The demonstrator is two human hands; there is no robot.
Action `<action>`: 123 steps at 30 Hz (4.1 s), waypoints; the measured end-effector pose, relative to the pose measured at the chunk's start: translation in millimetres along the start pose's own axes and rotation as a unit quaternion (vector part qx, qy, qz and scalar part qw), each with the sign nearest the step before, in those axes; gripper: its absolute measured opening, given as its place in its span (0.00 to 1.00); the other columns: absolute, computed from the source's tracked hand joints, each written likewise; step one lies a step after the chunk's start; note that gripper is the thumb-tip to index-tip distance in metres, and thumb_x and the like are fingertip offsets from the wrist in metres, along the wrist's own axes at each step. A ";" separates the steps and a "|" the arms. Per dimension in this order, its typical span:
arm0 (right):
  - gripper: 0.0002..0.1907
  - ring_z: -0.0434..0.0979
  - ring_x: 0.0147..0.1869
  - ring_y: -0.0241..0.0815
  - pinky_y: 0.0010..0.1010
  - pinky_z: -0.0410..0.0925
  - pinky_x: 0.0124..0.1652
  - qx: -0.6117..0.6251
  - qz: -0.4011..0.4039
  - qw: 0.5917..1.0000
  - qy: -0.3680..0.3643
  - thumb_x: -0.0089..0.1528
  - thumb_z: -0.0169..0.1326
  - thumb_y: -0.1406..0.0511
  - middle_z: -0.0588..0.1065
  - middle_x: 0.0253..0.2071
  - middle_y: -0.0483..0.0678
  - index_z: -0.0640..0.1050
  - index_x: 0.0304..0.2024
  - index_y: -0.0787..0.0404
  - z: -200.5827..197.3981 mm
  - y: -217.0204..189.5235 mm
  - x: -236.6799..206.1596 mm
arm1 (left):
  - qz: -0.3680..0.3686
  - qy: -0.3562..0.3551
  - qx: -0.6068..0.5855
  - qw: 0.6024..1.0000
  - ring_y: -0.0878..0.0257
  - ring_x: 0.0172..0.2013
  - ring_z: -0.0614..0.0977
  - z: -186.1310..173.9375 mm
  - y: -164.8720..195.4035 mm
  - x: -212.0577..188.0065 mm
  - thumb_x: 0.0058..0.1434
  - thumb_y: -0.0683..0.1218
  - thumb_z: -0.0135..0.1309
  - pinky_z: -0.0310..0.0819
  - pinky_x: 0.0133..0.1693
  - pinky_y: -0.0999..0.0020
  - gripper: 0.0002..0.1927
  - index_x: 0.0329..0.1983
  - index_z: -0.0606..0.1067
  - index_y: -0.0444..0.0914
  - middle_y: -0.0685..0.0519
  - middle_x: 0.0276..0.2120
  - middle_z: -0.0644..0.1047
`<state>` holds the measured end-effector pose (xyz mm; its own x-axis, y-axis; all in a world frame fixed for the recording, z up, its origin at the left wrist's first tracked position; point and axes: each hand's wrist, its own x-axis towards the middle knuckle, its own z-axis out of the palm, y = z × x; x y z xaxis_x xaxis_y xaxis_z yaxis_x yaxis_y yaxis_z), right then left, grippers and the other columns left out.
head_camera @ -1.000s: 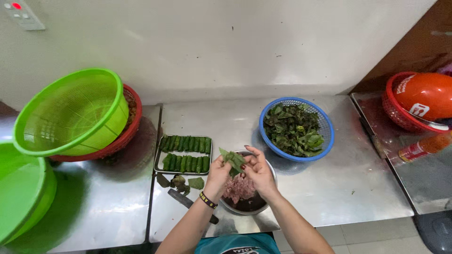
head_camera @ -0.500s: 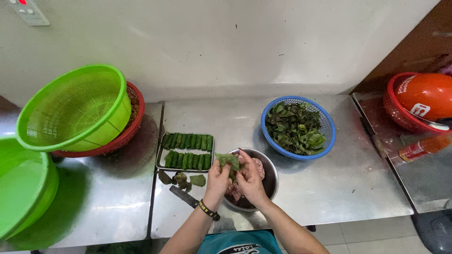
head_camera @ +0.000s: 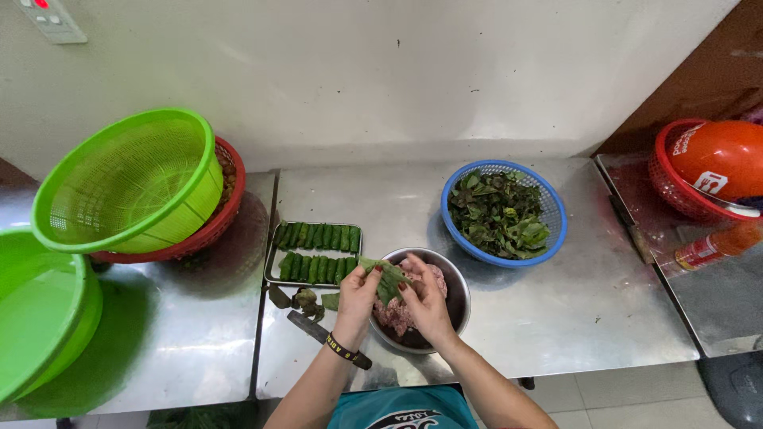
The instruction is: The person repeatedly takes a leaf, places a portion of ground meat onto it, folds the leaf around the meat, and places the finished roll onto a metal tray. The process is repeated continuously throughout the clip.
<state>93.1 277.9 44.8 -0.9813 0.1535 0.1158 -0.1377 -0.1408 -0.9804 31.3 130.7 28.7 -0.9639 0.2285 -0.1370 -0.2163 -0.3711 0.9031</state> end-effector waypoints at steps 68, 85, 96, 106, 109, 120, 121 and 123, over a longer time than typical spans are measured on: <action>0.12 0.74 0.53 0.58 0.47 0.70 0.47 -0.506 -0.105 0.852 -0.087 0.59 0.57 0.69 0.72 0.44 0.54 0.75 0.46 0.60 -59.5 43.2 32.7 | 0.049 0.040 0.140 0.988 0.69 0.35 0.81 -46.6 17.3 -5.3 0.65 0.36 0.52 0.76 0.38 0.73 0.06 0.43 0.76 0.31 0.52 0.36 0.83; 0.27 0.68 0.57 0.53 0.41 0.62 0.50 -0.753 -0.183 0.594 -0.215 0.46 0.61 0.68 0.70 0.53 0.56 0.76 0.50 0.62 -30.8 15.6 42.7 | 0.044 0.035 0.120 0.991 0.69 0.36 0.81 -40.7 19.4 -4.7 0.65 0.37 0.52 0.76 0.38 0.73 0.06 0.44 0.76 0.32 0.52 0.37 0.83; 0.12 0.79 0.47 0.45 0.38 0.74 0.45 -0.370 0.094 0.911 -0.157 0.59 0.56 0.70 0.77 0.43 0.51 0.74 0.46 0.64 -69.1 51.1 79.6 | 0.041 0.016 0.146 0.988 0.69 0.34 0.82 -40.7 13.1 3.3 0.64 0.36 0.52 0.78 0.37 0.72 0.06 0.43 0.76 0.32 0.52 0.35 0.83; 0.09 0.78 0.49 0.34 0.26 0.72 0.49 -0.133 0.078 0.988 -0.031 0.64 0.52 0.73 0.77 0.44 0.43 0.75 0.47 0.61 -106.1 45.6 61.9 | 0.012 -0.011 0.215 0.977 0.68 0.34 0.82 -27.4 -6.5 12.0 0.64 0.36 0.52 0.76 0.37 0.72 0.08 0.45 0.77 0.33 0.51 0.35 0.83; 0.12 0.73 0.42 0.35 0.27 0.68 0.42 0.043 0.157 0.987 -0.010 0.67 0.51 0.73 0.75 0.42 0.44 0.74 0.52 0.58 -99.7 29.0 57.1 | 0.002 -0.051 0.214 0.976 0.68 0.36 0.83 -12.2 -16.5 15.2 0.64 0.36 0.52 0.77 0.39 0.73 0.09 0.47 0.76 0.33 0.51 0.37 0.84; 0.12 0.76 0.54 0.39 0.31 0.70 0.54 -0.130 -0.070 0.987 -0.067 0.63 0.53 0.76 0.75 0.50 0.50 0.75 0.49 0.64 -36.1 -18.4 15.6 | 0.006 -0.142 0.207 0.968 0.69 0.42 0.83 16.2 5.5 -6.2 0.62 0.35 0.51 0.78 0.44 0.73 0.15 0.53 0.74 0.32 0.52 0.42 0.84; 0.13 0.76 0.56 0.41 0.32 0.70 0.55 -0.196 -0.106 0.973 -0.061 0.61 0.54 0.76 0.74 0.50 0.52 0.75 0.48 0.65 -34.4 -25.6 14.2 | 0.012 -0.164 0.185 0.969 0.70 0.44 0.83 14.1 6.8 -5.8 0.62 0.35 0.51 0.77 0.45 0.73 0.15 0.53 0.74 0.32 0.53 0.44 0.83; 0.13 0.76 0.59 0.44 0.33 0.69 0.56 -0.256 -0.155 0.951 -0.075 0.60 0.55 0.75 0.75 0.51 0.53 0.75 0.49 0.65 -31.8 -40.3 9.2 | 0.007 -0.201 0.141 0.969 0.71 0.44 0.81 8.4 6.7 -6.5 0.64 0.37 0.51 0.77 0.46 0.74 0.14 0.53 0.73 0.32 0.54 0.44 0.82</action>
<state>93.9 316.2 80.3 -0.9175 -0.0378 0.3960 -0.3784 0.3899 -0.8395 37.3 134.2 39.1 -0.8155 0.5788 -0.0043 -0.0972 -0.1297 0.9868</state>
